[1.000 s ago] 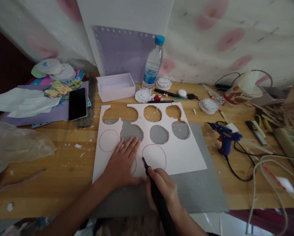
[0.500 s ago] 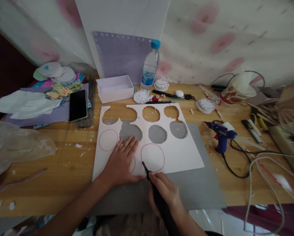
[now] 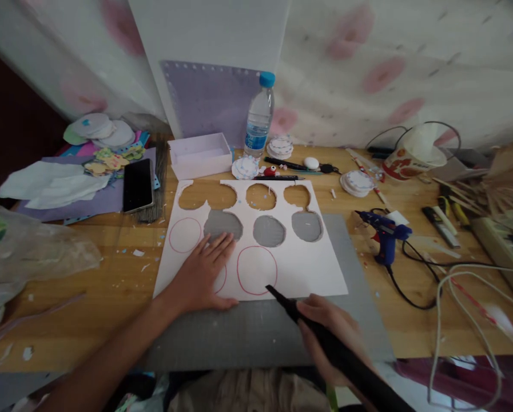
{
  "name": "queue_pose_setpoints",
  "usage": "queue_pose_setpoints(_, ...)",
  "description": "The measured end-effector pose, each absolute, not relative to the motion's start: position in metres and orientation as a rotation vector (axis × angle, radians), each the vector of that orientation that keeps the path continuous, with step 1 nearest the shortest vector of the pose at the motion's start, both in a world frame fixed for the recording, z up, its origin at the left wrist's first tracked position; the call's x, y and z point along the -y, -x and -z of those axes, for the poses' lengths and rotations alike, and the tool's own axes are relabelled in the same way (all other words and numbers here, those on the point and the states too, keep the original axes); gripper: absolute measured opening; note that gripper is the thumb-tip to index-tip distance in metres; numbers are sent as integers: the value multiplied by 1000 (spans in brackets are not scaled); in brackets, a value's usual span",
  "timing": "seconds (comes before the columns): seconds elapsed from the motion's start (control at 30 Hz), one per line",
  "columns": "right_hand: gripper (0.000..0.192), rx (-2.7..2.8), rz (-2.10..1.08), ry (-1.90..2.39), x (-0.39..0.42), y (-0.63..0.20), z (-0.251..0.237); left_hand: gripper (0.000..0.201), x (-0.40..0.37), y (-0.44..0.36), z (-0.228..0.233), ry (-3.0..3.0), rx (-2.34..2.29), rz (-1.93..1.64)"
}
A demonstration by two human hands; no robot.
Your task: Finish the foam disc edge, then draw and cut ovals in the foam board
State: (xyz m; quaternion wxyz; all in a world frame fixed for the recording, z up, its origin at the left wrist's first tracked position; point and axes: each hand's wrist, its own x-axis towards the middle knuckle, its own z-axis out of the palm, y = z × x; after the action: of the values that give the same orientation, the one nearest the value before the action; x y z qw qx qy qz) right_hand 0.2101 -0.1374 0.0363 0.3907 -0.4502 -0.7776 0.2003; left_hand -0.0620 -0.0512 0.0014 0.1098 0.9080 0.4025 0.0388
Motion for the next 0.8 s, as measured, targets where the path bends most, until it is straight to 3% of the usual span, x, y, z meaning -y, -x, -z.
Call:
queue_pose_setpoints(0.23,29,2114,-439,822,109,-195,-17,114,38,73,-1,-2680,-1098,-94)
queue_pose_setpoints(0.57,33,2170,-509,822,107,-178,3,116,39,73,2,-2644,-1095,-117)
queue_pose_setpoints(0.8,24,2345,-404,796,110,-182,-5,116,38,72,1,-2633,-1094,-136)
